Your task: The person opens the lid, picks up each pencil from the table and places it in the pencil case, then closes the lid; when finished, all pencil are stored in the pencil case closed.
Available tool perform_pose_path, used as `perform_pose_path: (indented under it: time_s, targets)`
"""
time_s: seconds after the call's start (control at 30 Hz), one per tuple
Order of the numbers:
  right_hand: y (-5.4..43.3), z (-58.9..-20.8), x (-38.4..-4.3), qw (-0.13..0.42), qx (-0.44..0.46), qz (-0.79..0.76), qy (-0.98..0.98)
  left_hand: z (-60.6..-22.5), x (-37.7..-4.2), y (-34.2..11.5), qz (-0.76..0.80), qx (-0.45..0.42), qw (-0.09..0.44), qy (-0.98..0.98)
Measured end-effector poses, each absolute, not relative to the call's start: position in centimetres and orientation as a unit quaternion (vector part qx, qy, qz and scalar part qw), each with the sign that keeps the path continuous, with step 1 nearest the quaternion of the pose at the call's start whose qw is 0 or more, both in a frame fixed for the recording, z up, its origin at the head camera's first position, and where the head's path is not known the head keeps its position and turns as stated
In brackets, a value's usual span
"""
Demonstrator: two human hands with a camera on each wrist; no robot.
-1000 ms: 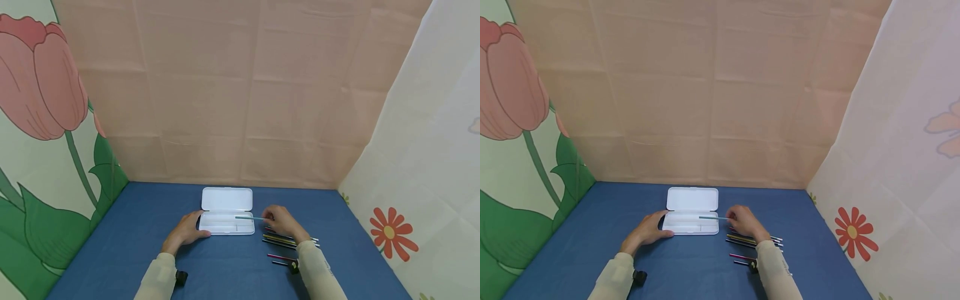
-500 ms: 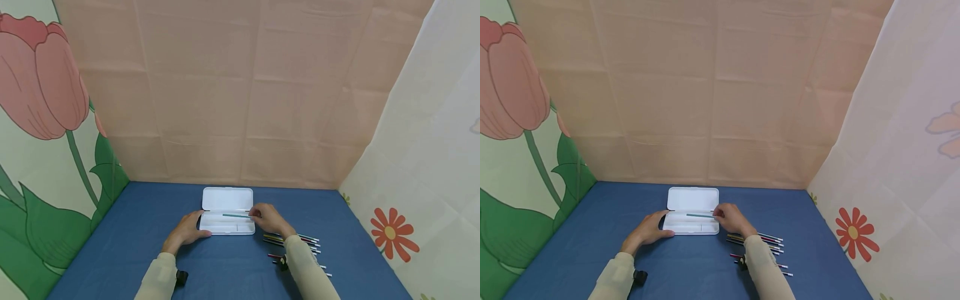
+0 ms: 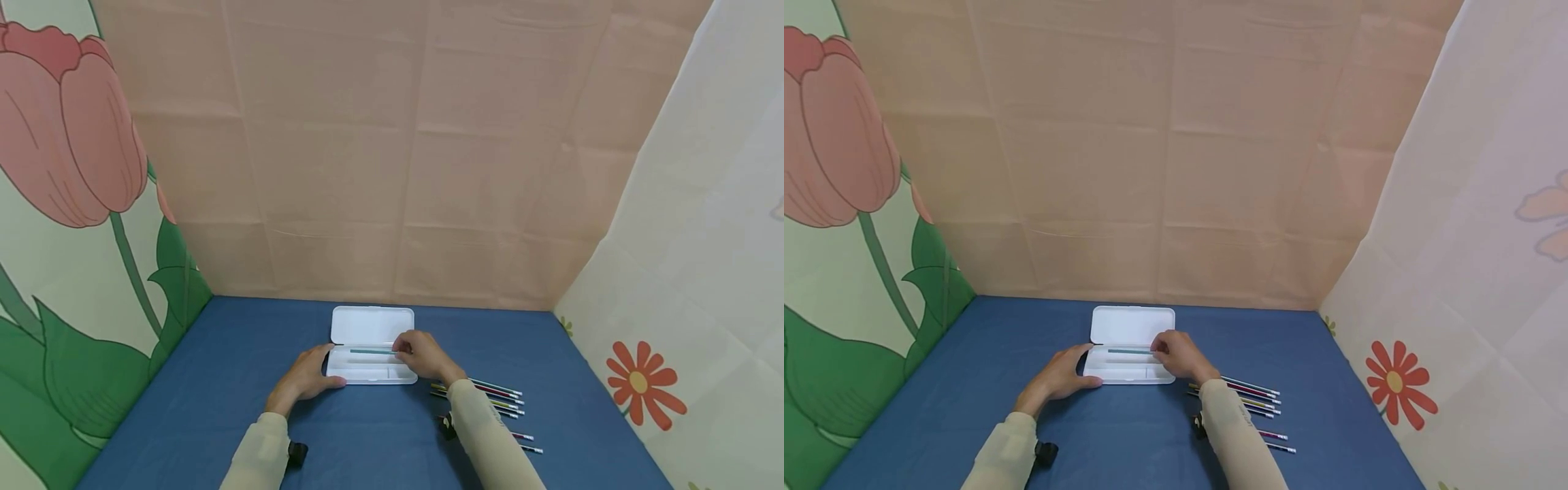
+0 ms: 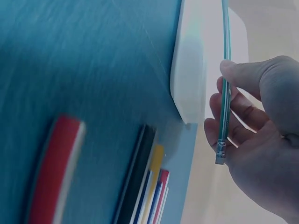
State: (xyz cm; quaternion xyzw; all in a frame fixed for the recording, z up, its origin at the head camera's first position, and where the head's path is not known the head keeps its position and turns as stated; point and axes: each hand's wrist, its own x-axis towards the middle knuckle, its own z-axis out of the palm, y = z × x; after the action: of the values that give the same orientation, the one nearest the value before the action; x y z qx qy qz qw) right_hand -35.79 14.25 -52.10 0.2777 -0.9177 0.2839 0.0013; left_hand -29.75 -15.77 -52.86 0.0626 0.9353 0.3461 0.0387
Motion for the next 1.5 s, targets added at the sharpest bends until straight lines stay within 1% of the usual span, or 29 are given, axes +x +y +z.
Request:
perform_pose_path:
  time_s: [0.2,0.57,0.7,0.8,0.9,1.03,1.27,1.3,1.5]
  targets:
    - [13.0,-52.5,-36.0,0.011,0.282,0.275,-0.919,-53.0,-29.9,-15.8,0.344,0.068,0.036,0.936]
    - [11.2,-52.5,-36.1,-0.003,0.281,0.288,-0.916,-52.9,-29.6,-15.9,0.34,0.072,0.039,0.937]
    - [10.9,-52.5,-36.3,-0.011,0.275,0.29,-0.916,-53.6,-30.1,-16.2,0.347,0.075,0.038,0.934]
    - [10.7,-52.6,-36.3,-0.014,0.273,0.29,-0.917,-55.2,-31.1,-16.6,0.337,0.083,0.026,0.937]
    - [10.6,-52.7,-36.3,-0.014,0.276,0.287,-0.917,-55.4,-31.2,-16.7,0.338,0.087,0.023,0.937]
    - [10.4,-52.8,-36.3,-0.011,0.282,0.28,-0.917,-53.8,-30.3,-16.5,0.36,0.081,0.037,0.929]
    - [10.0,-52.8,-36.2,-0.004,0.292,0.272,-0.917,-53.5,-29.9,-16.3,0.345,0.081,0.03,0.935]
    - [10.0,-52.8,-36.2,-0.004,0.291,0.27,-0.918,-53.0,-29.7,-16.1,0.351,0.076,0.038,0.933]
    - [9.7,-52.7,-36.0,-0.024,0.268,0.269,-0.925,-52.8,-29.8,-16.0,0.348,0.076,0.039,0.934]
